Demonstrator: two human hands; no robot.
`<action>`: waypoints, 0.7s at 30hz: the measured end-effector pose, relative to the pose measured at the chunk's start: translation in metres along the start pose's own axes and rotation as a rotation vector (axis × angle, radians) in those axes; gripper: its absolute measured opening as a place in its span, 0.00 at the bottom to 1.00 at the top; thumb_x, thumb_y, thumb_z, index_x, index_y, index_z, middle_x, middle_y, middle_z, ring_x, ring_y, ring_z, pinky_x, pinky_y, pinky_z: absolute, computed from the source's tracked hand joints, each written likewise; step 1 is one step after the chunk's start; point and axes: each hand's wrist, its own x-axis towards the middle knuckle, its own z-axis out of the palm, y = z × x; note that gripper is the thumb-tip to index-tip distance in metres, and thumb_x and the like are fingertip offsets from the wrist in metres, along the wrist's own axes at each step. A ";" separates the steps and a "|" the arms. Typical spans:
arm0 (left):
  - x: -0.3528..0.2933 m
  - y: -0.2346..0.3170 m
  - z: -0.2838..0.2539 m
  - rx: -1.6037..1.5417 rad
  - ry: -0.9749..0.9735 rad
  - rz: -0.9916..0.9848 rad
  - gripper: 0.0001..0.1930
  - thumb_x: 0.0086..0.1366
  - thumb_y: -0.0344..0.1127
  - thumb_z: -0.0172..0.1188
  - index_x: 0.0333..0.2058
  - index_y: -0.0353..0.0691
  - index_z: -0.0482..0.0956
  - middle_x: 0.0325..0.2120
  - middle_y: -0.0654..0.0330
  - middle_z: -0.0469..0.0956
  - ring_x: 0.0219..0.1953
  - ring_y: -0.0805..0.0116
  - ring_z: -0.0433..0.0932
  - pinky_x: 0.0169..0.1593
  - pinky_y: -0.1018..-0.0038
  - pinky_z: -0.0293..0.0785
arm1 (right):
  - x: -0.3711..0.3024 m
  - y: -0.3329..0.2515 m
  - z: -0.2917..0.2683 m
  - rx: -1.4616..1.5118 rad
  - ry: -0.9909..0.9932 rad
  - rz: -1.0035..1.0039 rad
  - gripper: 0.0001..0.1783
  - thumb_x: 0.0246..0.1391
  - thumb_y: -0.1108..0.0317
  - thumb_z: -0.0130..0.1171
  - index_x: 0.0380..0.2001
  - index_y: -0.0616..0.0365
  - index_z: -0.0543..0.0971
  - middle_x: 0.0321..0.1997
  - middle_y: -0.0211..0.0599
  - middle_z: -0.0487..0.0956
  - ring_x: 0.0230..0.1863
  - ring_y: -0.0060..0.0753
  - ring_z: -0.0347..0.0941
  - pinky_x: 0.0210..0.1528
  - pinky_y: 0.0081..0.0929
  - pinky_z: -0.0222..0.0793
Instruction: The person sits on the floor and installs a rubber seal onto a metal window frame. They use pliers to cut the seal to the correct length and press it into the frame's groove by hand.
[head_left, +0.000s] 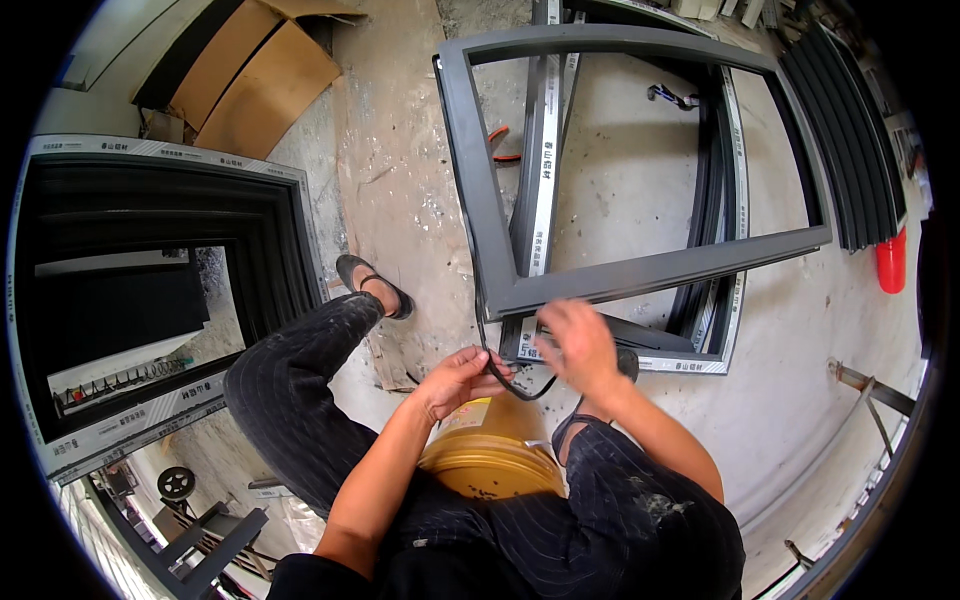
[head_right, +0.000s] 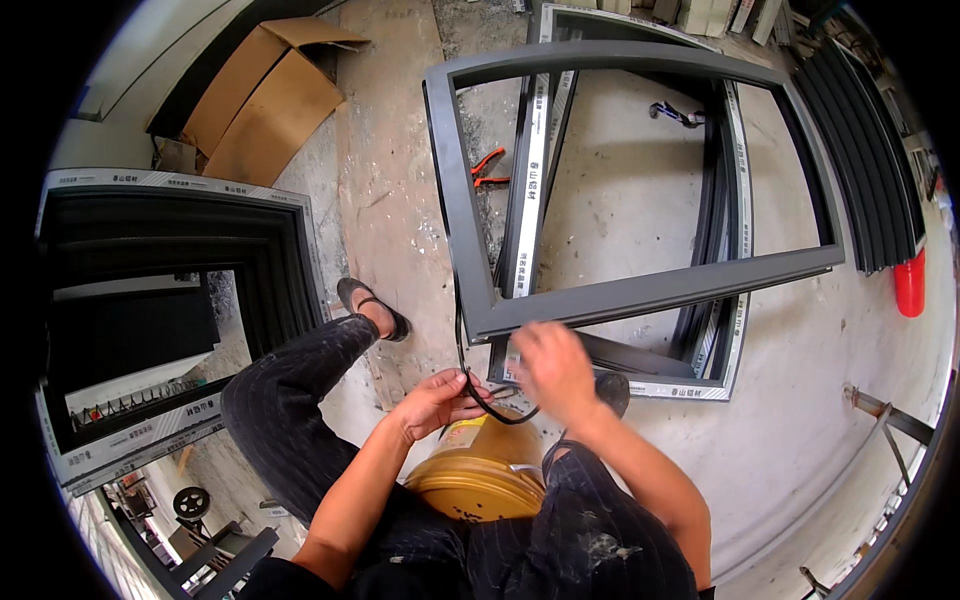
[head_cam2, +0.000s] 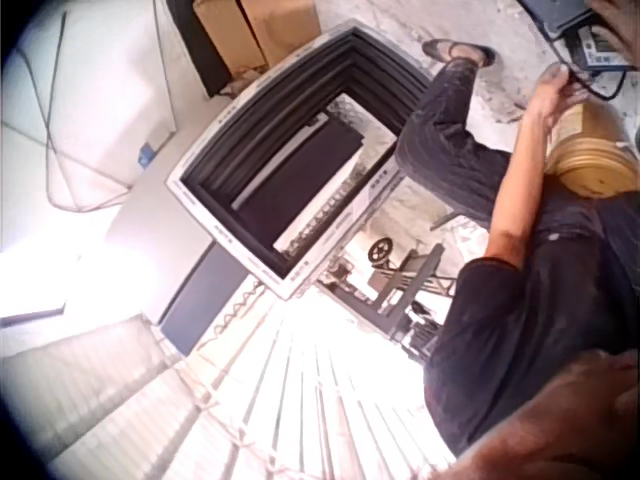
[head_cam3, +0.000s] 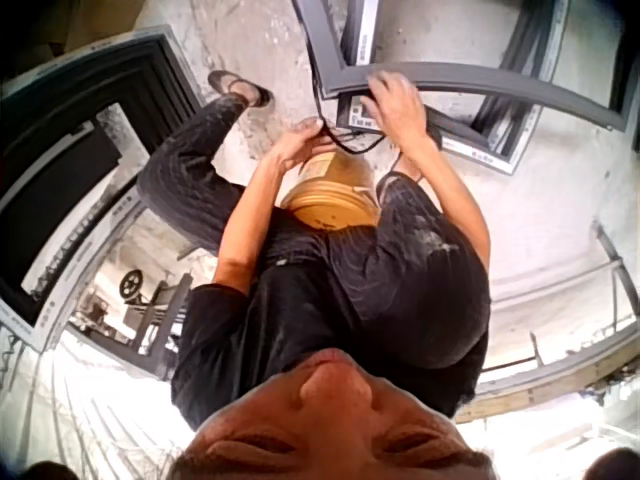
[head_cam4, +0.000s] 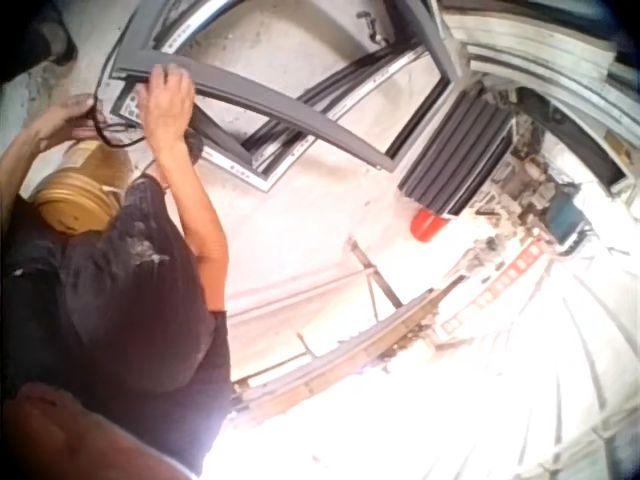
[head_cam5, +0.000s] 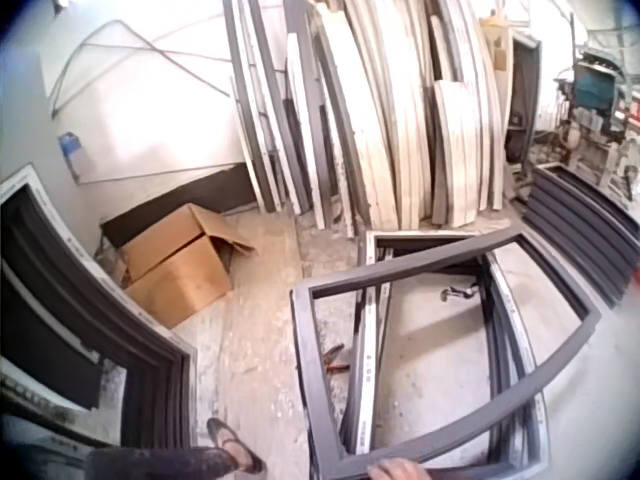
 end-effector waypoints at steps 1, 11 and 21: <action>0.001 0.004 0.000 -0.046 -0.036 0.003 0.14 0.69 0.44 0.52 0.42 0.39 0.73 0.41 0.54 0.78 0.50 0.58 0.77 0.53 0.63 0.75 | -0.012 -0.008 0.005 0.156 -0.063 -0.011 0.23 0.47 0.59 0.66 0.45 0.60 0.76 0.45 0.46 0.75 0.49 0.47 0.70 0.51 0.39 0.67; 0.075 0.063 -0.033 0.540 0.488 0.365 0.19 0.69 0.45 0.52 0.47 0.34 0.74 0.37 0.59 0.79 0.39 0.70 0.77 0.43 0.72 0.75 | -0.063 -0.015 0.038 1.397 -0.562 0.574 0.19 0.65 0.62 0.51 0.51 0.66 0.68 0.33 0.35 0.75 0.35 0.23 0.74 0.42 0.23 0.70; 0.164 0.122 -0.050 0.394 0.511 0.417 0.15 0.69 0.41 0.53 0.43 0.34 0.75 0.32 0.61 0.80 0.32 0.70 0.80 0.38 0.74 0.79 | -0.080 0.001 0.054 1.288 -0.548 0.518 0.16 0.66 0.65 0.48 0.46 0.69 0.73 0.33 0.38 0.79 0.37 0.26 0.76 0.45 0.25 0.70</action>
